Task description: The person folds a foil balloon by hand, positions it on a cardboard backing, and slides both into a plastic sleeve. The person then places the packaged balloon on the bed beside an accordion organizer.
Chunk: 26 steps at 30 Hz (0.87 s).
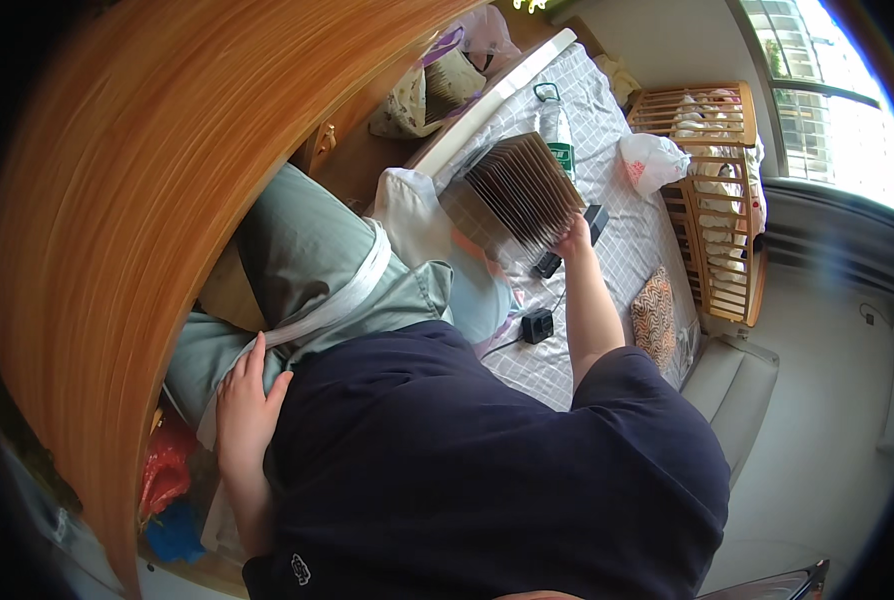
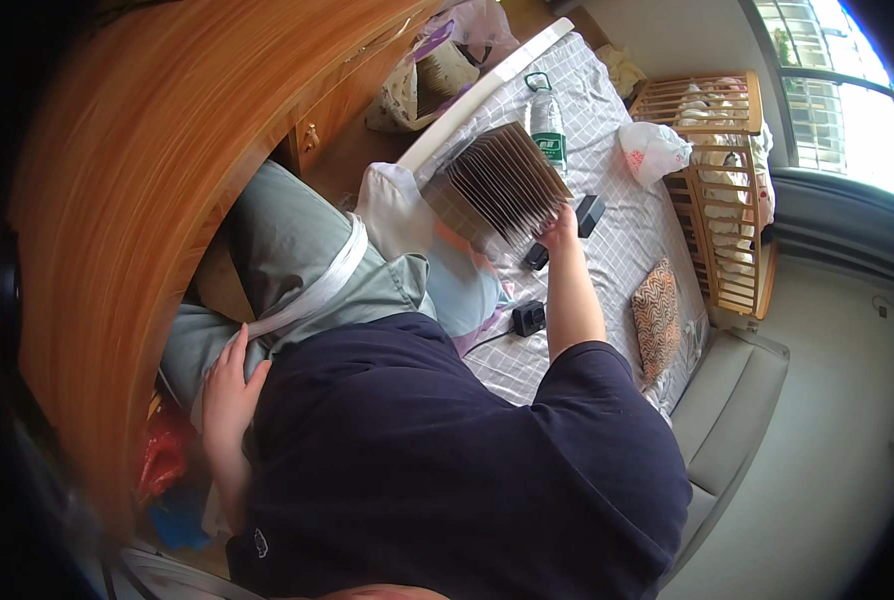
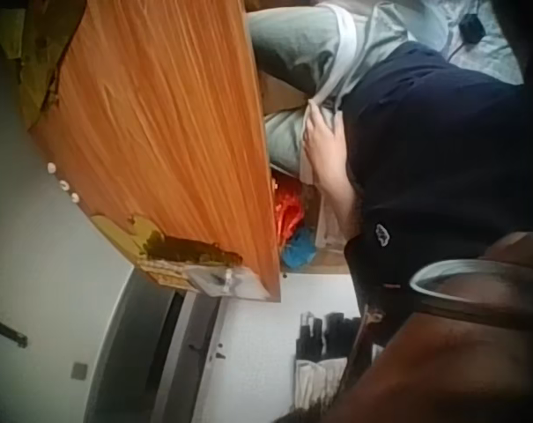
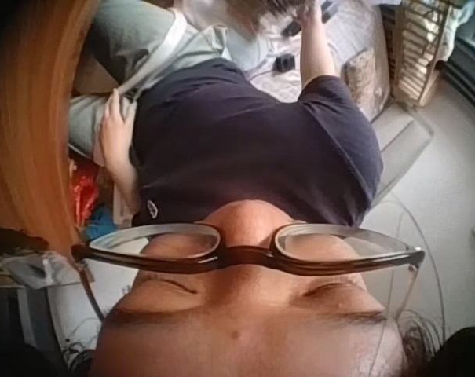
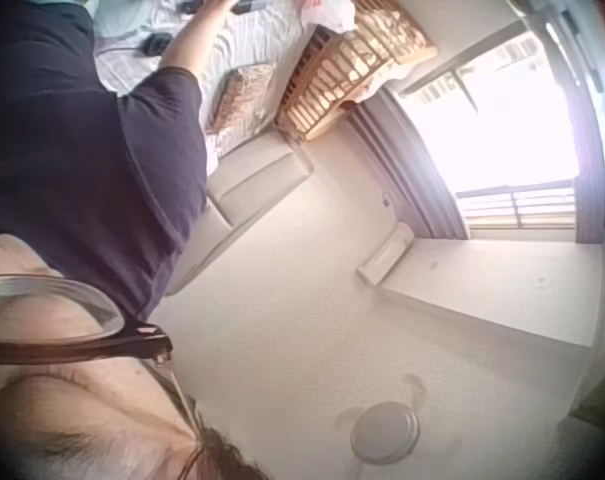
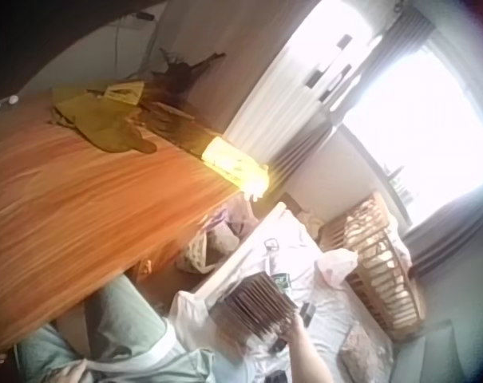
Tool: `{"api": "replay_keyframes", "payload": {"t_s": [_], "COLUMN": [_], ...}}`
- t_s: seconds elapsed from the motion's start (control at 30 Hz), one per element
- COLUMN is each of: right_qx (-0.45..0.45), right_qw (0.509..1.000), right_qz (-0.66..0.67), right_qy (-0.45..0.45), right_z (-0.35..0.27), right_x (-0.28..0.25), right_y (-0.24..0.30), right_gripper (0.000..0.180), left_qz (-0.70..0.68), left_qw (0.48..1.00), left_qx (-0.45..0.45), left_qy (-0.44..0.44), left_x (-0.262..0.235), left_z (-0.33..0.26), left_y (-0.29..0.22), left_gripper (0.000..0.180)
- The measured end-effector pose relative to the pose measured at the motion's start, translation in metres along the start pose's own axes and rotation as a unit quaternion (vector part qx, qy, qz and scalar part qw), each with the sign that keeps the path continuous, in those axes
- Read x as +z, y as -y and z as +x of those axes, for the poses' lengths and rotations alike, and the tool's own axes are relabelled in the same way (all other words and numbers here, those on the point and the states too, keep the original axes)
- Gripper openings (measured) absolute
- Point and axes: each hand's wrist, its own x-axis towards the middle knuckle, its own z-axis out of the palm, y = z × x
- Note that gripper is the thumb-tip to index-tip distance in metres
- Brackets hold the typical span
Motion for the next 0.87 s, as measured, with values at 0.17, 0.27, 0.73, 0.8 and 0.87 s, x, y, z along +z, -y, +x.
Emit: {"api": "replay_keyframes", "payload": {"t_s": [0.17, 0.27, 0.73, 0.8, 0.87], "right_qx": [-0.101, -0.013, -0.251, -0.55, -0.636], "right_qw": [0.993, 0.993, 0.887, 0.664, 0.643], "right_qz": [0.034, 0.078, -0.158, -0.386, -0.379], "right_qy": [-0.055, 0.09, -0.353, -0.329, -0.195], "right_z": [0.016, 0.019, 0.0, -0.034, -0.06], "right_x": [-0.028, -0.047, -0.043, 0.034, 0.09], "right_y": [0.012, 0.004, 0.023, -0.005, 0.017], "right_gripper": [0.036, 0.034, 0.02, 0.022, 0.023], "left_qz": [-0.004, -0.006, -0.033, -0.022, -0.064], "left_qw": [1.0, 1.0, 0.995, 0.994, 0.985], "left_qx": [0.026, 0.01, 0.059, 0.058, 0.113], "left_qy": [-0.008, -0.003, -0.069, -0.086, -0.111], "left_x": [-0.001, 0.002, -0.005, -0.014, -0.012], "left_z": [0.004, 0.001, -0.021, -0.035, -0.028], "left_y": [-0.001, 0.001, 0.022, 0.021, 0.018], "left_gripper": [0.067, 0.066, 0.064, 0.064, 0.066]}}
